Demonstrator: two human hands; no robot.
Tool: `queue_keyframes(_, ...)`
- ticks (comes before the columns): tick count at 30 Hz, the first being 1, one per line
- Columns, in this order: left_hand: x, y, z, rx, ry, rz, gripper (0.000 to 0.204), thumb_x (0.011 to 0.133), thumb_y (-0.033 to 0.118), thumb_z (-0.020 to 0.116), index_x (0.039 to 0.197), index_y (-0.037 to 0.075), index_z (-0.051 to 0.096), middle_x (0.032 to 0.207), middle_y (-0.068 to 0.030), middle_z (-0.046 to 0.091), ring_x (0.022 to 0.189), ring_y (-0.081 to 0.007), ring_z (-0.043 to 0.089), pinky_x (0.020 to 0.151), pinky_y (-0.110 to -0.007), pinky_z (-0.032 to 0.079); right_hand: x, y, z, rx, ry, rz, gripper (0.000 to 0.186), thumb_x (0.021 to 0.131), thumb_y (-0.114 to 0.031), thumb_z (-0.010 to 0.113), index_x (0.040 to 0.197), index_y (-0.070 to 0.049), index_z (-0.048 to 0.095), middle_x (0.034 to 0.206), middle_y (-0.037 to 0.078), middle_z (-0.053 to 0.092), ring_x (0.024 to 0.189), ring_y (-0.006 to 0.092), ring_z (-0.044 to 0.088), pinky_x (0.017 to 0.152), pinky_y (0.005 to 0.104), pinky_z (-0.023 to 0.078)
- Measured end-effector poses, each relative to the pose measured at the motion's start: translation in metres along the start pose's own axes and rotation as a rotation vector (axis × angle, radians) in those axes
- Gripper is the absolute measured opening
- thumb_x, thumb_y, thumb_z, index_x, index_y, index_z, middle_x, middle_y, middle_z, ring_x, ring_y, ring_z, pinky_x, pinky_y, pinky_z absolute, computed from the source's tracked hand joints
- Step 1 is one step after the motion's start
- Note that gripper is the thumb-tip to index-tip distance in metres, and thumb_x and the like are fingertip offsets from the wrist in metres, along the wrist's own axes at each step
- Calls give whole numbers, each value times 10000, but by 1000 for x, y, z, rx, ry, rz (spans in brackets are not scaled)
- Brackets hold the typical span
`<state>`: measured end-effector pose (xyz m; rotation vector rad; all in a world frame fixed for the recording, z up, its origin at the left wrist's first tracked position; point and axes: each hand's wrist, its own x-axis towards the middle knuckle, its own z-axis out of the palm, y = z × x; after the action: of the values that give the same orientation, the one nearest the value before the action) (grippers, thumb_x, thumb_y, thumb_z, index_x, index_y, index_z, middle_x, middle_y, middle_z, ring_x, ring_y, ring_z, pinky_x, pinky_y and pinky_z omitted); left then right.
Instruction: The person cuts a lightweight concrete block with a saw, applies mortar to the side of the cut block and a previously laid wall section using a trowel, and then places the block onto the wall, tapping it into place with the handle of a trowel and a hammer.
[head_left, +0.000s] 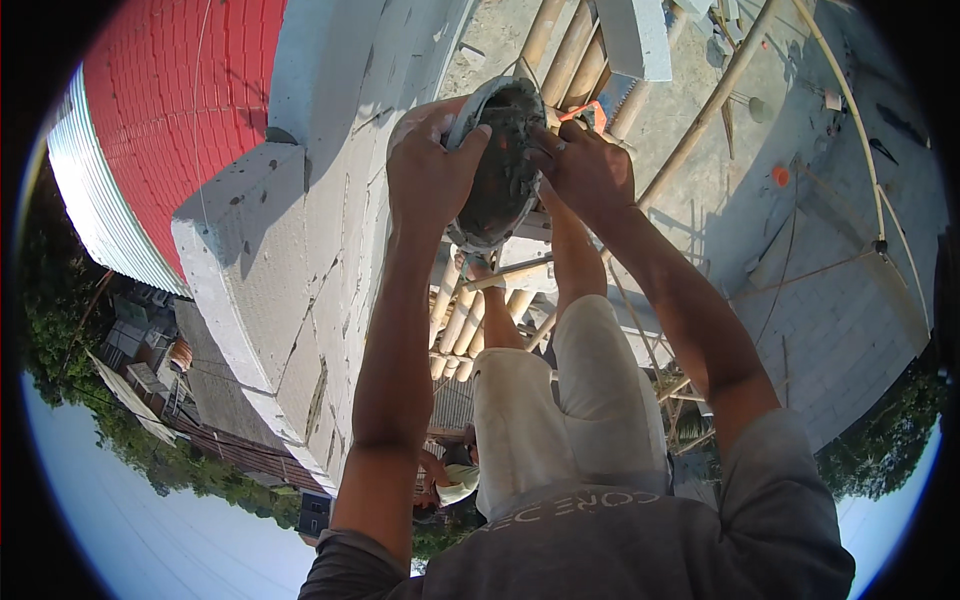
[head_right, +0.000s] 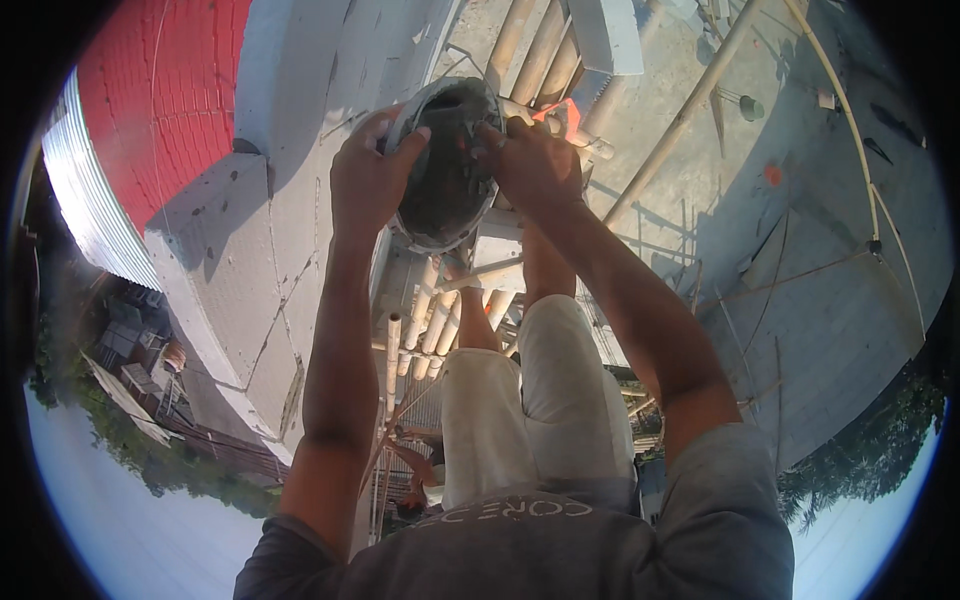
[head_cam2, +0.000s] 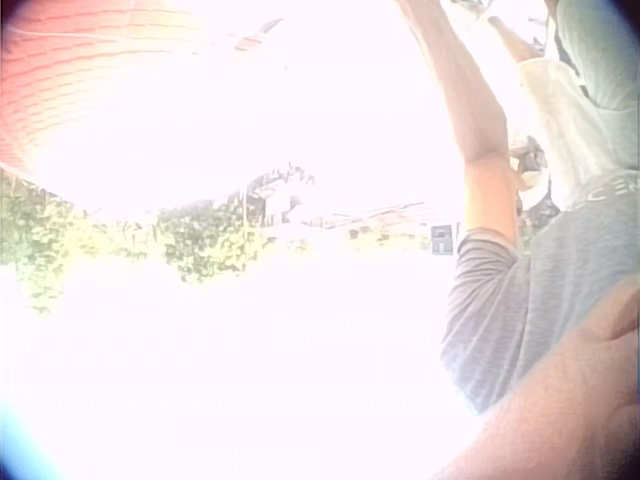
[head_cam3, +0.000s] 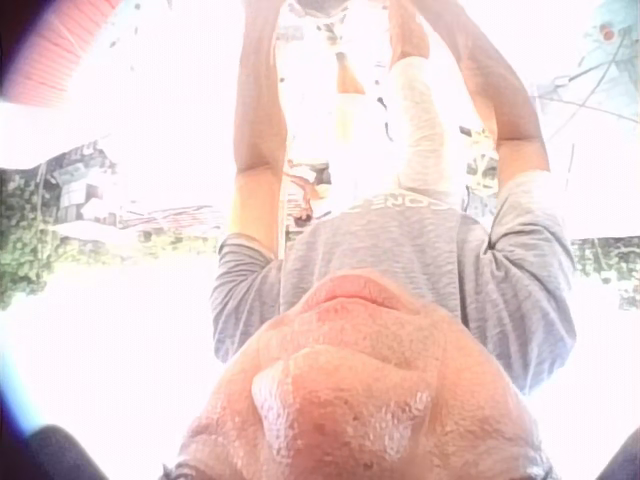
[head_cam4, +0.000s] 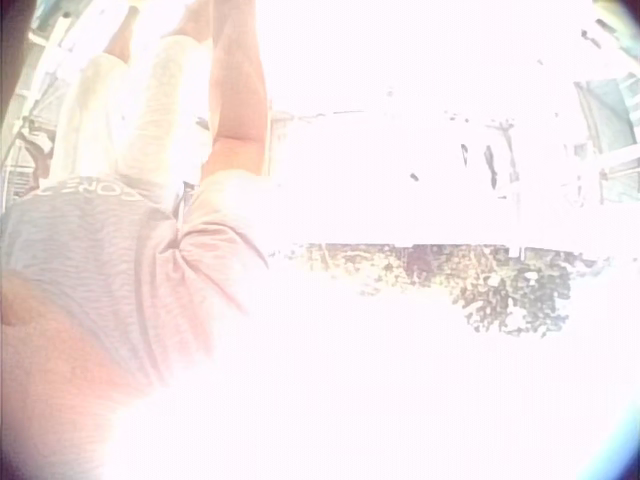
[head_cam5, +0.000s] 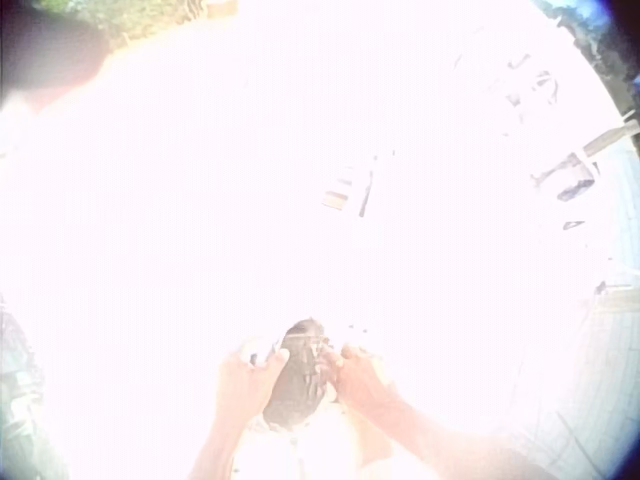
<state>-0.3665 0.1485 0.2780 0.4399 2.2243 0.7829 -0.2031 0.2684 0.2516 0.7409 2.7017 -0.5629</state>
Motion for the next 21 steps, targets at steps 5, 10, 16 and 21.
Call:
queue_keyframes(5, -14, 7, -22, 53, 122, 123, 355, 875, 249, 765, 1170, 54, 733, 976, -76, 748, 873, -144, 689, 822, -304, 535, -11, -32, -23, 29, -232, 193, 278, 982, -396, 588, 1129, -207, 729, 980, 85, 702, 854, 265, 733, 709, 429, 581)
queue_keyframes(10, -28, 1, -27, -186, 141, 227, 247, 842, 154, 806, 1006, -10, 722, 831, -59, 707, 752, -116, 633, 739, -281, 511, -12, -39, -42, 83, -587, 119, 269, 960, -354, 601, 1012, -156, 775, 973, 141, 736, 890, 282, 736, 759, 447, 581)
queue_keyframes(16, -39, -5, -42, -561, 107, 224, 258, 831, 90, 834, 734, 59, 597, 694, 53, 558, 641, -36, 469, 612, -225, 386, -41, 1, -19, 837, -624, 192, 345, 969, -349, 664, 1171, -81, 743, 801, 77, 706, 711, 162, 689, 629, 337, 538)
queue_keyframes(21, -48, -24, -17, -642, 296, 203, 407, 824, 69, 840, 668, 108, 467, 651, 75, 480, 608, -24, 375, 575, -217, 326, -75, 6, -2, 1378, -739, 394, 331, 1009, -310, 647, 1214, -57, 709, 765, 20, 644, 531, 69, 545, 456, 254, 440)
